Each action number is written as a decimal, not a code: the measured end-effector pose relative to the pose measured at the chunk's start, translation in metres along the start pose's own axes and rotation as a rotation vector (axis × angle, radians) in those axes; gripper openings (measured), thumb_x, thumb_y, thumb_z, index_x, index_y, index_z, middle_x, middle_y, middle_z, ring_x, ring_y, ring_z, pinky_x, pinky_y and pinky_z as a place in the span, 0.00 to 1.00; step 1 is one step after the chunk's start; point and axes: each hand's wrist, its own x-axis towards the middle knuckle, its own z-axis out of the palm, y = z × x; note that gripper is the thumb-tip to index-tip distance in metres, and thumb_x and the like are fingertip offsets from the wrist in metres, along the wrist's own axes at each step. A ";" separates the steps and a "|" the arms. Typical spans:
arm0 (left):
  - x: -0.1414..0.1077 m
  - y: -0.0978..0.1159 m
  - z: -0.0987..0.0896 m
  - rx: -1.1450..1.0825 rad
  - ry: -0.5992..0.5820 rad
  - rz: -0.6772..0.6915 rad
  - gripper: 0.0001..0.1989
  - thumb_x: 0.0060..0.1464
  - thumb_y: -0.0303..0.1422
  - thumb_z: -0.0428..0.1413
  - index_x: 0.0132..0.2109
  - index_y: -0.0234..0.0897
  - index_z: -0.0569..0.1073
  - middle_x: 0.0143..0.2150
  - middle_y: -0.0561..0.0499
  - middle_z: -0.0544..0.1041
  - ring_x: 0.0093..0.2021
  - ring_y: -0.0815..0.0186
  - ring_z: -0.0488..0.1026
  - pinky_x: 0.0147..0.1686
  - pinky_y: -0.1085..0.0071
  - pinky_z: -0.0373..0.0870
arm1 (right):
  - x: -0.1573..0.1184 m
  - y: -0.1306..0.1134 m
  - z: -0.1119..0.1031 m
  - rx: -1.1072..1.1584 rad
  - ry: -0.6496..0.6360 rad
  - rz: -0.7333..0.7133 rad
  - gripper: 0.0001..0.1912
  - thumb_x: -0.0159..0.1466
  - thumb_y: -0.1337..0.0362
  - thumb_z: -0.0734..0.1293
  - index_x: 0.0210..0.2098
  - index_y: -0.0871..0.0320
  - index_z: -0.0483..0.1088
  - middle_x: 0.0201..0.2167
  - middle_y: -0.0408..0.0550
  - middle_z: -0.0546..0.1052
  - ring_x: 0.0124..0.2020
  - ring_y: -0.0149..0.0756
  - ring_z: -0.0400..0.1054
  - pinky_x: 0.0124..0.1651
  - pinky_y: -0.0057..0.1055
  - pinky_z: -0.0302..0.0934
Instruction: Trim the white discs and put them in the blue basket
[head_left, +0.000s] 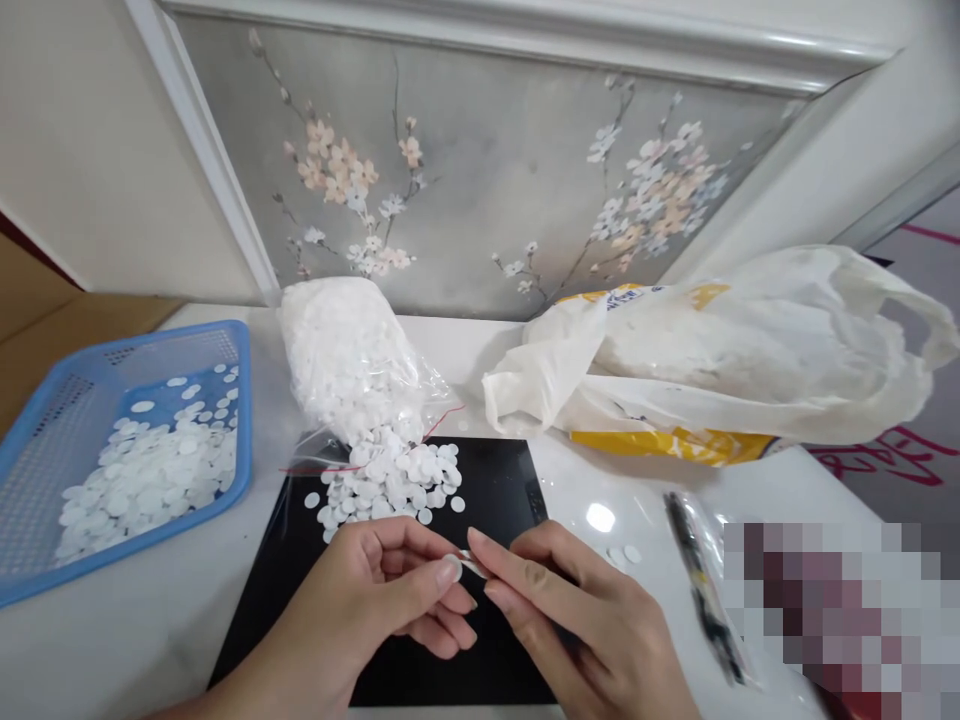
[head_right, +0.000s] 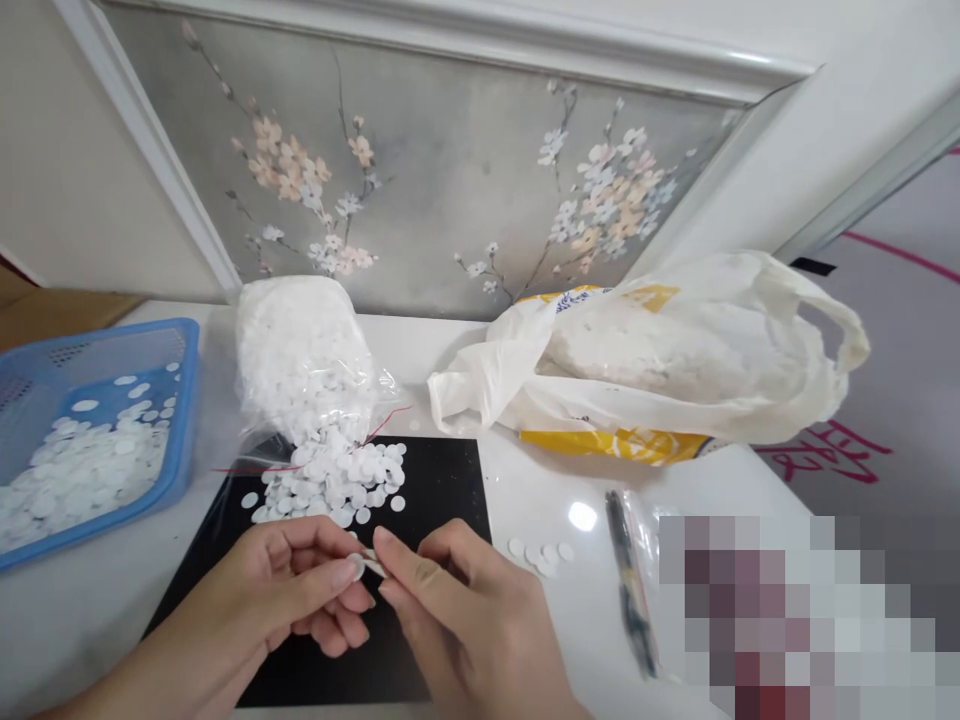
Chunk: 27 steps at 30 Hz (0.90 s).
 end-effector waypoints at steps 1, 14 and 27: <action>0.000 0.000 0.000 0.003 -0.006 -0.004 0.12 0.46 0.38 0.67 0.32 0.33 0.77 0.25 0.50 0.81 0.24 0.67 0.79 0.25 0.78 0.74 | 0.000 0.000 0.000 -0.016 0.001 -0.008 0.18 0.66 0.68 0.63 0.54 0.52 0.74 0.29 0.47 0.74 0.22 0.30 0.66 0.23 0.25 0.63; -0.001 -0.004 0.000 0.042 -0.031 0.004 0.11 0.49 0.36 0.66 0.32 0.31 0.77 0.25 0.49 0.81 0.25 0.66 0.80 0.25 0.78 0.75 | -0.001 0.001 0.001 -0.123 0.058 -0.155 0.15 0.67 0.68 0.62 0.51 0.57 0.75 0.27 0.47 0.74 0.20 0.28 0.67 0.21 0.22 0.64; -0.002 -0.004 -0.001 0.041 -0.057 0.002 0.13 0.46 0.39 0.67 0.32 0.32 0.78 0.25 0.50 0.81 0.25 0.67 0.79 0.25 0.79 0.74 | 0.003 -0.002 -0.001 -0.151 0.091 -0.217 0.13 0.67 0.70 0.63 0.48 0.61 0.76 0.25 0.48 0.74 0.19 0.28 0.67 0.19 0.23 0.64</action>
